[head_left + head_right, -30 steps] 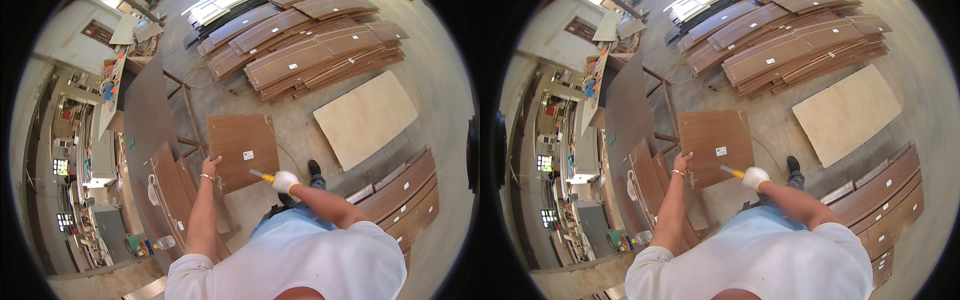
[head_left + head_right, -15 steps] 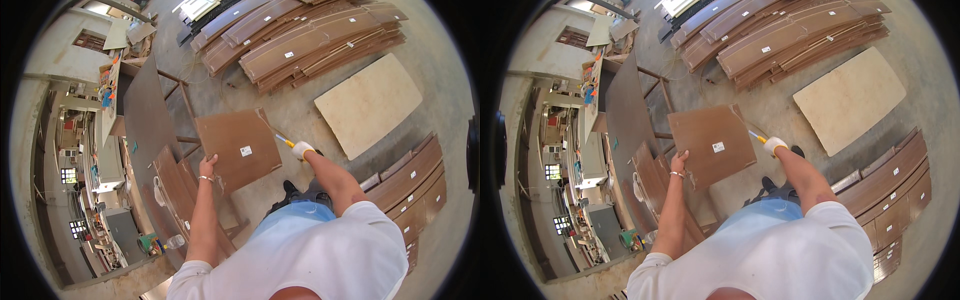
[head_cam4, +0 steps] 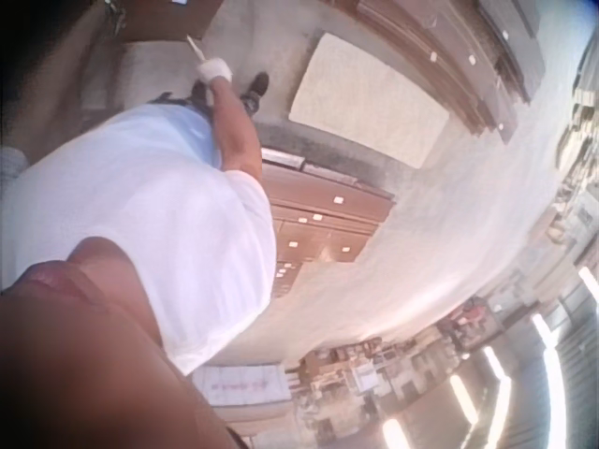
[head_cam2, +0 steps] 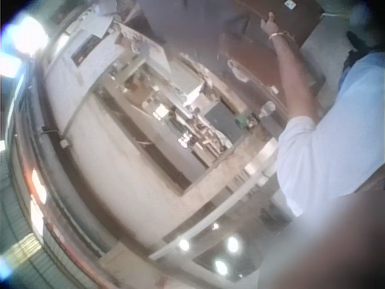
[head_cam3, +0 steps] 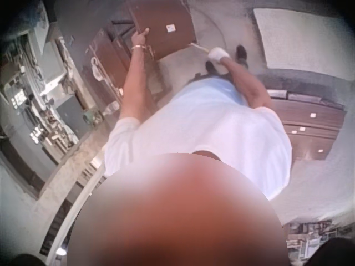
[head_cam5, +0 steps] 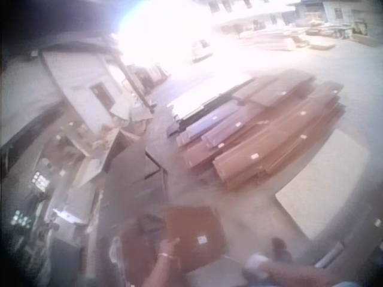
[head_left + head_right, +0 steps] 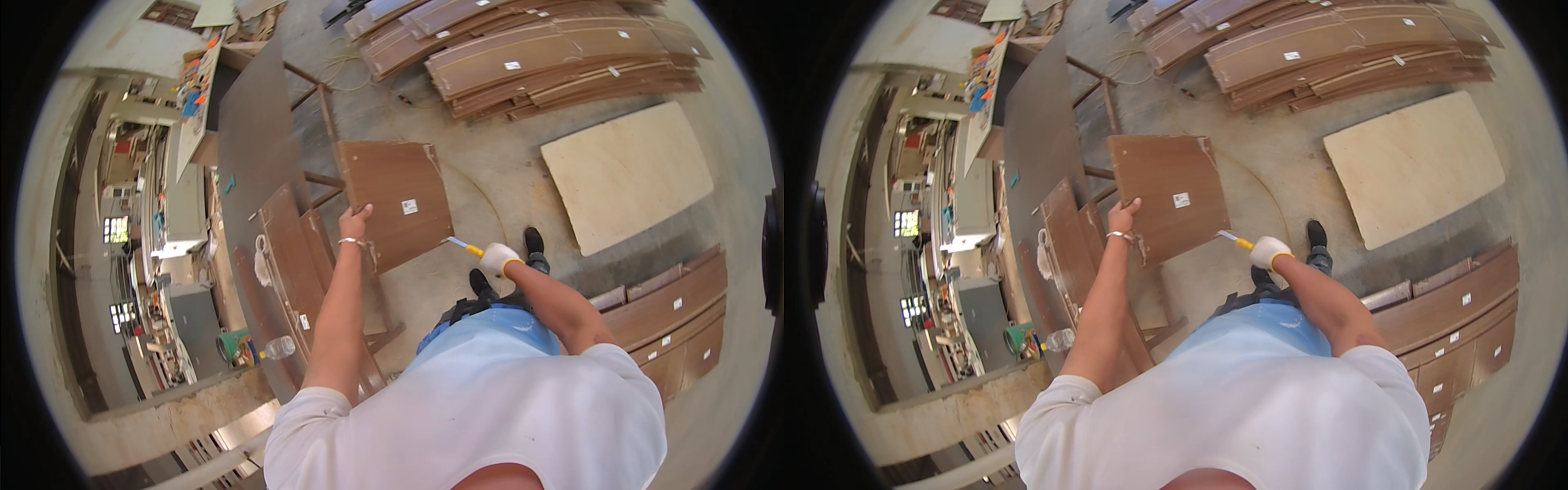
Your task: The person wipes several brown wooden panels and trim pieces with a cloth on a workbench in a workshop. They pick up each piece, wipe it, and place it back on the bench or nearby stacks.
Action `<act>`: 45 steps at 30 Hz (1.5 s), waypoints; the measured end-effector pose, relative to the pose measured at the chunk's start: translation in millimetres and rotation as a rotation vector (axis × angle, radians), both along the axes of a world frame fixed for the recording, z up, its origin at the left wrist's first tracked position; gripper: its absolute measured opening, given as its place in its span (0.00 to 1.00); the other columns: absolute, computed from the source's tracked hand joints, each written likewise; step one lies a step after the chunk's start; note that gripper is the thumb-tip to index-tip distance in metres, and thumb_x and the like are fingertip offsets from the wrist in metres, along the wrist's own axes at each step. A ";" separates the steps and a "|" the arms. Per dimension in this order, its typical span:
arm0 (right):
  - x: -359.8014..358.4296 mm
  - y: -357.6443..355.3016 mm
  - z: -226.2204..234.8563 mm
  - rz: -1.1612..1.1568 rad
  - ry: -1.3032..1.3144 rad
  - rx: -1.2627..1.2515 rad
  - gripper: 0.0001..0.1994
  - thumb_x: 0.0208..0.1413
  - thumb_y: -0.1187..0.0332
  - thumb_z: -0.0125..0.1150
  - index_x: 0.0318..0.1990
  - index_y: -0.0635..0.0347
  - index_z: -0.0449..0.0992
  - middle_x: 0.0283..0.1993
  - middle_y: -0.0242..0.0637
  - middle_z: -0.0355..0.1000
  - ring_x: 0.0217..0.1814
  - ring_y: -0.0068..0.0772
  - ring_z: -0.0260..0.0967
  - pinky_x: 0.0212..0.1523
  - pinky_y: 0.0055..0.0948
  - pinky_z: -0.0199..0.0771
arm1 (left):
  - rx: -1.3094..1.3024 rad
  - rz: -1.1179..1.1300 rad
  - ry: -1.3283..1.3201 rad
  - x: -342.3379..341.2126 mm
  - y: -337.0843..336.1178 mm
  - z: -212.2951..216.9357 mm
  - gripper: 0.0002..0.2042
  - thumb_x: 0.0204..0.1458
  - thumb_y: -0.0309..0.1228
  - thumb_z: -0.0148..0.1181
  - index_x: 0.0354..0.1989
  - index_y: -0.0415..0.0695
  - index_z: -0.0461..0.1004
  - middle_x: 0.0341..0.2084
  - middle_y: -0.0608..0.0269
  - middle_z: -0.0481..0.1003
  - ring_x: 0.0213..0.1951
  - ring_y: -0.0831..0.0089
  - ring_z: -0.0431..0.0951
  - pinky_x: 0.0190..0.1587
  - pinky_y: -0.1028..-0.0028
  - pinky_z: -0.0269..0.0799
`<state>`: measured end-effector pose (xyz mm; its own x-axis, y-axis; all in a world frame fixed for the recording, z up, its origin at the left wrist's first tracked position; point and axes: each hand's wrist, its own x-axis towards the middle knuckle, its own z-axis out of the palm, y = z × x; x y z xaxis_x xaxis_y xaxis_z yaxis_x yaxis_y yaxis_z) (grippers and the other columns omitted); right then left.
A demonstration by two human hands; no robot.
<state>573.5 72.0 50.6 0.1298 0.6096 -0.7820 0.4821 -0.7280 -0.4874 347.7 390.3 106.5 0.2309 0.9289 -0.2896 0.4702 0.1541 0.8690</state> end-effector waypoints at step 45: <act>121.2 -12.2 -40.6 -0.447 -0.264 0.029 0.18 0.58 0.55 0.59 0.40 0.59 0.86 0.42 0.55 0.81 0.48 0.56 0.80 0.50 0.46 0.80 | -0.752 0.902 -0.409 162.8 -71.5 11.6 0.18 0.65 0.30 0.41 0.47 0.27 0.73 0.38 0.48 0.82 0.36 0.56 0.86 0.48 0.61 0.84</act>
